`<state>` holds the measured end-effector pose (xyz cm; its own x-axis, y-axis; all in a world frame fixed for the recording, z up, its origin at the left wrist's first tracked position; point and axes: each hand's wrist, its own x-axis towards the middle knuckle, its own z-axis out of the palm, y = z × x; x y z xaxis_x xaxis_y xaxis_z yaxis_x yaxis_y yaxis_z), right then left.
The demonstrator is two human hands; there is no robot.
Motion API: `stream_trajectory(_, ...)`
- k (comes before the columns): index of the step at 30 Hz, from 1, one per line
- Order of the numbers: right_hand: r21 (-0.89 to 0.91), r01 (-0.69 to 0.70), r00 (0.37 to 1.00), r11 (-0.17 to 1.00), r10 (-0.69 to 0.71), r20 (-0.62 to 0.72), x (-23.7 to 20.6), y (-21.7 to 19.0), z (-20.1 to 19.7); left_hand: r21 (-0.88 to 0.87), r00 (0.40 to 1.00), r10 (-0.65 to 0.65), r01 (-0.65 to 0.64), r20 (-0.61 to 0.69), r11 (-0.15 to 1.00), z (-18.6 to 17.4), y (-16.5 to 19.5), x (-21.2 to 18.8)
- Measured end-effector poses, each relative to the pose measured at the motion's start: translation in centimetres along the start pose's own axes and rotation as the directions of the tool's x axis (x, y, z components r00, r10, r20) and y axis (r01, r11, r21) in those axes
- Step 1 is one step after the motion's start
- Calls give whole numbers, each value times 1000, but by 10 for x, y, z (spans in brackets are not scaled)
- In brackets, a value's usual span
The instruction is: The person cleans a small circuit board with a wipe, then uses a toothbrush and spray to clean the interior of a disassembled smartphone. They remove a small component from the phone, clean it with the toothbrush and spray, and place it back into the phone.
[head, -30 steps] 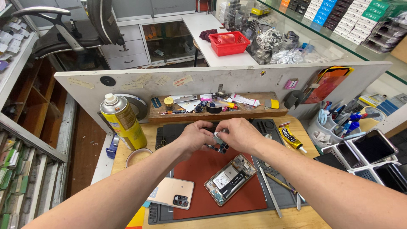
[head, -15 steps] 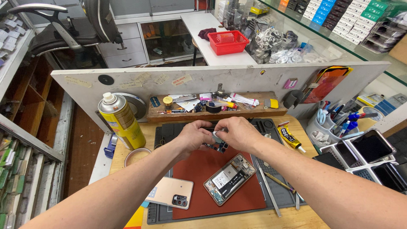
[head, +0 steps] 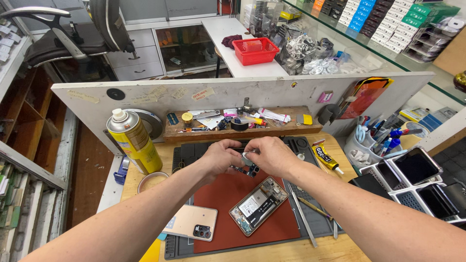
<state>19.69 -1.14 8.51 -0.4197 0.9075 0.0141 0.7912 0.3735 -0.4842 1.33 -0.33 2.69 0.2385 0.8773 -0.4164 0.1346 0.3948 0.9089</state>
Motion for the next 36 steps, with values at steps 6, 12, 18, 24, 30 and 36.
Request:
stream_trajectory(6, -5, -30, 999, 1000, 30, 32, 4, -1, 2, -26, 1000, -2, 2, -7, 1000, -3, -2, 0)
stream_trajectory(12, -11, -8, 1000, 1000, 8, 10, 7, -2, 5, -27, 1000, 4, -4, -14, 1000, -7, -4, 0)
stream_trajectory(18, -17, -29, 999, 999, 29, 20, 9, -2, 5, -39, 1000, -7, 6, -12, 999, -8, -2, -1)
stream_trajectory(24, -12, 9, 1000, 1000, -9, 14, 10, 1, 4, -40, 1000, -13, 12, -23, 999, -7, 1, -1)
stream_trajectory(30, -45, -62, 993, 997, 66, 103, 11, 4, 4, -33, 1000, -7, 7, -11, 999, -7, -6, 3)
stream_trajectory(36, 157, -121, 993, 980, 120, 22, 14, 15, -2, -171, 1000, -11, 14, 18, 985, -10, -7, 8)
